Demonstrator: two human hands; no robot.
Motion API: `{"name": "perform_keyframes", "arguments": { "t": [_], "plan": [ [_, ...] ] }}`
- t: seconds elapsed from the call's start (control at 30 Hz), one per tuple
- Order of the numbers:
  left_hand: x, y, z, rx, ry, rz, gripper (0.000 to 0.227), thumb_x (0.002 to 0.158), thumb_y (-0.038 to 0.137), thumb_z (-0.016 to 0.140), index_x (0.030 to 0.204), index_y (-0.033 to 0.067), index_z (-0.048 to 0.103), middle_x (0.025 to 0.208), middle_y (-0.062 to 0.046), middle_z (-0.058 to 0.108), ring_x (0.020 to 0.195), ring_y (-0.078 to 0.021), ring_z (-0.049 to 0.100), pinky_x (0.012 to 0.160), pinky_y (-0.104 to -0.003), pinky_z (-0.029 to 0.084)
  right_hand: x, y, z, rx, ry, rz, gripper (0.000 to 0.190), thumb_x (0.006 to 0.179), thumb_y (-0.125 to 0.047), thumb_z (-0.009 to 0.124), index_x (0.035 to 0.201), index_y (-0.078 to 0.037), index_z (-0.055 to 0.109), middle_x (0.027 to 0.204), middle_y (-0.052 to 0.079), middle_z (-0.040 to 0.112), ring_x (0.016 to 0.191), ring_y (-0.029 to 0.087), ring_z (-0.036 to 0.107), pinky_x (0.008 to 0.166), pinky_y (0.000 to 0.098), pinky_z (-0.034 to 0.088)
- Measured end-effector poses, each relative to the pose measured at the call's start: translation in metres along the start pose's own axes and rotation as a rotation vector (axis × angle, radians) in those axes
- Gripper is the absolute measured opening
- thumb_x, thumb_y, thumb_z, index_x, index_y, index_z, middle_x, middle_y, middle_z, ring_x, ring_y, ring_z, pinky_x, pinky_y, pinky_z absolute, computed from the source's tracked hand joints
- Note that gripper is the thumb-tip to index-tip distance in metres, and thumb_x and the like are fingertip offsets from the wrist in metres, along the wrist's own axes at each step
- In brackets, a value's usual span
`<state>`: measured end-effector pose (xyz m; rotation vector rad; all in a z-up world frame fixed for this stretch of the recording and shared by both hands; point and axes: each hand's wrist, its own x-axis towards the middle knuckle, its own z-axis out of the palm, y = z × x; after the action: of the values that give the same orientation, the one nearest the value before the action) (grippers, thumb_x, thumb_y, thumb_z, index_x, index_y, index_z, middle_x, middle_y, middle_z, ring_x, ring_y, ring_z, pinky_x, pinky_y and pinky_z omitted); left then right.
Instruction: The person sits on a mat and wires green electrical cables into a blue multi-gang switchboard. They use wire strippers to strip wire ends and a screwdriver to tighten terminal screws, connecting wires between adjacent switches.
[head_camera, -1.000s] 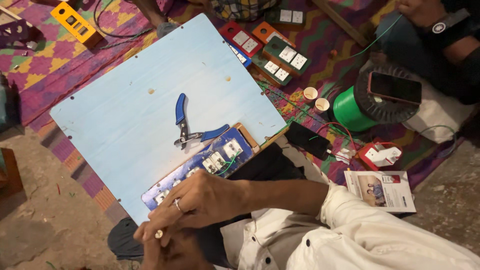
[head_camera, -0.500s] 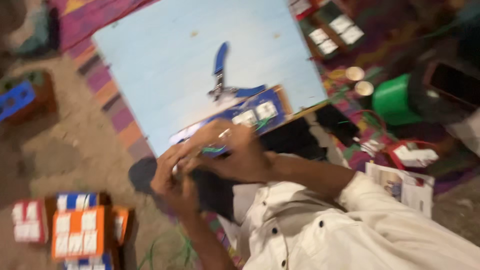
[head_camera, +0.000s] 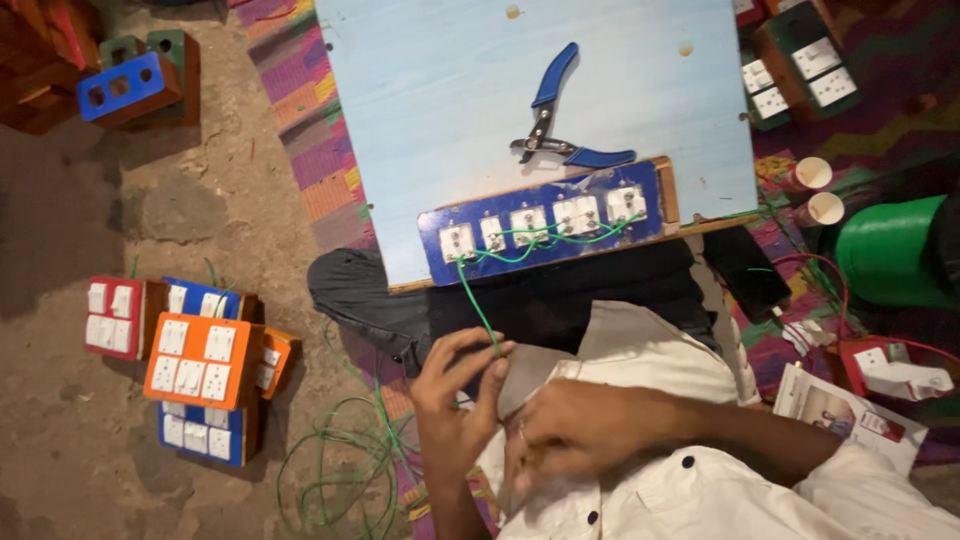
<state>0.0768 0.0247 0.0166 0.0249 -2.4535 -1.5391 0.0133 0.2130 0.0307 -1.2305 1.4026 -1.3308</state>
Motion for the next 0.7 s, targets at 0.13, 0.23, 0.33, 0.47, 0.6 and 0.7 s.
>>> {"name": "perform_keyframes", "arguments": {
  "t": [0.13, 0.23, 0.33, 0.47, 0.6, 0.7],
  "plan": [
    [0.024, 0.009, 0.015, -0.588, -0.061, -0.250, 0.010, 0.096, 0.005, 0.069, 0.098, 0.0009, 0.079, 0.101, -0.012, 0.075, 0.086, -0.0212, 0.068, 0.074, -0.033, 0.053, -0.020, -0.029, -0.023, -0.224, 0.256, 0.082, 0.015, 0.096, -0.021, 0.065, 0.091, -0.007, 0.067, 0.090, 0.009, 0.073, 0.081, 0.028, 0.072, 0.070, 0.0412, 0.056],
    [0.037, 0.022, 0.028, -0.425, -0.001, -0.176, 0.012, 0.097, 0.005, 0.070, 0.097, -0.0015, 0.081, 0.102, -0.013, 0.075, 0.086, -0.0179, 0.064, 0.075, -0.030, 0.048, -0.013, -0.032, -0.041, -0.528, 0.302, 0.363, 0.023, 0.091, -0.030, 0.070, 0.086, -0.007, 0.071, 0.077, 0.009, 0.071, 0.068, 0.030, 0.069, 0.062, 0.0441, 0.053],
    [0.041, 0.028, 0.026, -0.133, 0.000, 0.019, 0.011, 0.095, 0.007, 0.072, 0.097, -0.0011, 0.080, 0.103, -0.010, 0.076, 0.099, -0.0186, 0.070, 0.088, -0.031, 0.054, 0.006, -0.023, -0.034, -0.329, 0.371, 0.235, 0.017, 0.089, -0.021, 0.069, 0.092, -0.005, 0.071, 0.081, 0.010, 0.071, 0.069, 0.027, 0.070, 0.062, 0.0407, 0.054],
    [0.045, 0.017, 0.005, -0.370, -0.023, -0.225, 0.017, 0.097, 0.011, 0.072, 0.098, -0.0032, 0.080, 0.099, -0.011, 0.078, 0.091, -0.0164, 0.071, 0.083, -0.029, 0.055, 0.001, -0.018, -0.016, -0.080, 0.261, 0.196, 0.015, 0.091, -0.018, 0.072, 0.094, -0.003, 0.073, 0.089, 0.009, 0.070, 0.070, 0.024, 0.069, 0.060, 0.0360, 0.055],
    [0.046, 0.012, 0.001, -0.607, 0.025, -0.394, 0.025, 0.099, 0.017, 0.065, 0.110, -0.0012, 0.077, 0.094, -0.010, 0.080, 0.088, -0.0158, 0.074, 0.083, -0.029, 0.059, -0.015, -0.035, -0.021, 0.063, 0.221, -0.028, 0.007, 0.094, -0.006, 0.068, 0.091, 0.000, 0.066, 0.087, 0.008, 0.069, 0.079, 0.022, 0.072, 0.070, 0.0328, 0.058],
    [0.038, 0.031, 0.030, -0.947, -0.226, -0.505, 0.040, 0.104, 0.034, 0.053, 0.128, 0.0077, 0.072, 0.092, -0.001, 0.076, 0.078, -0.0103, 0.070, 0.070, -0.026, 0.057, -0.017, -0.052, -0.050, -0.215, 0.666, -0.208, 0.018, 0.094, -0.003, 0.064, 0.079, -0.008, 0.057, 0.083, 0.007, 0.071, 0.073, 0.020, 0.071, 0.065, 0.0315, 0.058]
  ]
}}
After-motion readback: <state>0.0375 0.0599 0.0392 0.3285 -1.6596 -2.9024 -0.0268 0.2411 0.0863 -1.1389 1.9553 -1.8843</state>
